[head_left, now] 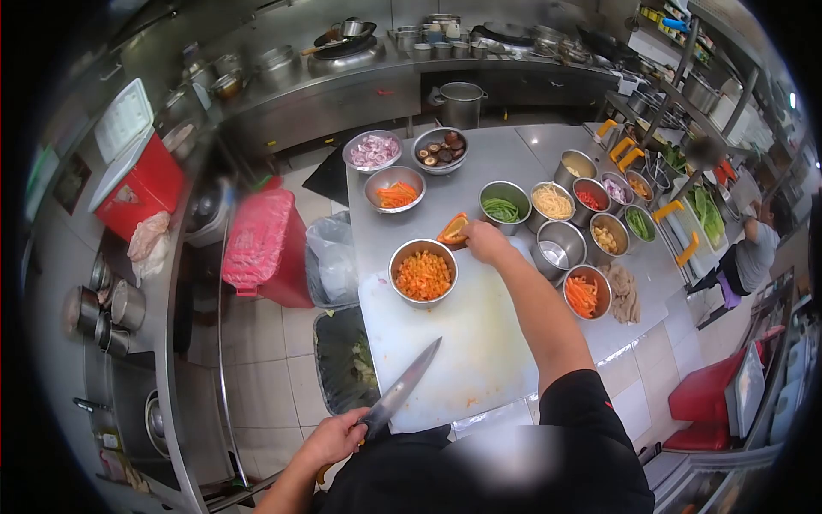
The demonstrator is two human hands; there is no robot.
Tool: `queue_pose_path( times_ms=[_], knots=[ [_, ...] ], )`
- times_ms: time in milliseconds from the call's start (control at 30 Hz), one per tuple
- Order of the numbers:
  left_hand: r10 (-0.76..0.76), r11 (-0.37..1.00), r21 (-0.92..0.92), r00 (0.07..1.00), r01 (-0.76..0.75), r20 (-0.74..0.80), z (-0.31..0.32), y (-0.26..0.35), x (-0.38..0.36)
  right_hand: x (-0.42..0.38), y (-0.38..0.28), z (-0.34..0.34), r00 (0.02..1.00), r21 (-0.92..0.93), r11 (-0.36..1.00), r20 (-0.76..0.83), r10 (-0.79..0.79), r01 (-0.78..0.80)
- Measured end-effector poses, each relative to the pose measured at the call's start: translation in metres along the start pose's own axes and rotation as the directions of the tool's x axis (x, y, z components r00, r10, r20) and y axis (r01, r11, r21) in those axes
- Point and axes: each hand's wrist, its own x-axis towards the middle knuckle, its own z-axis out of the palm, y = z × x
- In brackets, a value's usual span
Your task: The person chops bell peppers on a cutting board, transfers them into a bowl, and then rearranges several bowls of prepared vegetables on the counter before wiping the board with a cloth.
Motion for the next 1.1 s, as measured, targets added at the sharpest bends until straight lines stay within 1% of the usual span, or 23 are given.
queue_pose_path(
  times_ms=[67,167,267,367,400,467,500,600,667,767,800,867,900,967,1000,1033,1067,1100],
  knots=[
    [-0.006,1.000,0.002,1.000,0.006,-0.002,0.002,-0.007,0.001,0.018,0.012,0.022,0.998,-0.038,0.998,-0.023,-0.053,0.053],
    [-0.004,1.000,-0.004,1.000,0.004,-0.020,0.002,-0.004,-0.001,0.021,-0.005,0.013,0.998,-0.057,0.998,-0.059,0.022,-0.026],
    [0.017,1.000,0.013,0.999,-0.016,-0.049,0.002,-0.009,-0.001,0.018,-0.028,0.000,0.991,-0.103,0.993,-0.129,0.038,-0.051],
    [0.056,0.998,0.015,0.997,-0.055,-0.060,0.005,-0.016,0.002,0.020,-0.040,-0.001,0.966,-0.081,0.993,-0.252,0.063,-0.086],
    [0.071,0.997,0.013,0.996,-0.070,-0.061,0.006,-0.017,0.002,0.024,-0.038,0.007,0.968,-0.126,0.989,-0.246,0.042,-0.074],
    [0.037,0.999,0.001,0.997,-0.037,-0.063,0.005,-0.008,0.000,0.037,-0.024,0.022,0.969,-0.215,0.975,-0.249,0.001,-0.056],
    [0.020,1.000,0.001,0.998,-0.020,-0.061,0.004,-0.006,-0.002,0.038,-0.025,0.023,0.970,-0.214,0.976,-0.243,-0.007,-0.046],
    [0.053,0.999,-0.001,0.996,-0.053,-0.072,0.005,-0.012,0.000,0.038,-0.023,0.029,0.976,-0.216,0.976,-0.215,-0.029,-0.019],
    [0.047,0.999,-0.004,0.997,-0.047,-0.061,0.006,-0.015,0.001,0.042,-0.019,0.028,0.979,-0.223,0.975,-0.196,-0.049,0.004],
    [0.048,0.999,0.015,0.997,-0.047,-0.062,0.005,-0.018,0.006,0.049,-0.017,0.024,0.971,-0.312,0.947,-0.191,-0.142,0.077],
    [0.044,0.999,0.021,0.997,-0.042,-0.065,0.006,-0.020,0.006,0.050,-0.019,0.023,0.976,-0.300,0.951,-0.171,-0.135,0.079],
    [0.199,0.971,0.159,0.972,-0.178,-0.126,0.008,-0.029,0.011,0.055,-0.020,0.019,0.983,-0.275,0.957,-0.131,-0.126,0.086],
    [0.275,0.943,0.232,0.950,-0.238,-0.145,0.009,-0.033,0.013,0.060,-0.019,0.020,0.987,-0.256,0.965,-0.132,-0.090,0.054],
    [0.251,0.926,0.316,0.961,-0.205,-0.114,0.006,-0.026,0.016,0.069,-0.016,0.029,0.993,-0.213,0.977,-0.119,-0.006,-0.019],
    [0.231,0.915,0.357,0.969,-0.188,-0.082,0.002,-0.022,0.015,0.060,-0.019,0.026,0.981,-0.150,0.988,-0.191,0.018,-0.048],
    [0.255,0.910,0.357,0.964,-0.213,-0.075,-0.002,-0.019,0.013,0.048,-0.025,0.017,0.963,-0.046,0.994,-0.257,0.082,-0.097],
    [0.284,0.903,0.352,0.957,-0.244,-0.065,-0.006,-0.016,0.013,0.036,-0.027,0.006,0.943,0.135,0.987,-0.306,0.129,-0.091],
    [0.315,0.897,0.343,0.948,-0.280,-0.051,-0.007,-0.014,0.012,0.013,-0.027,0.003,0.907,0.213,0.976,-0.399,0.138,-0.055]
  ],
)
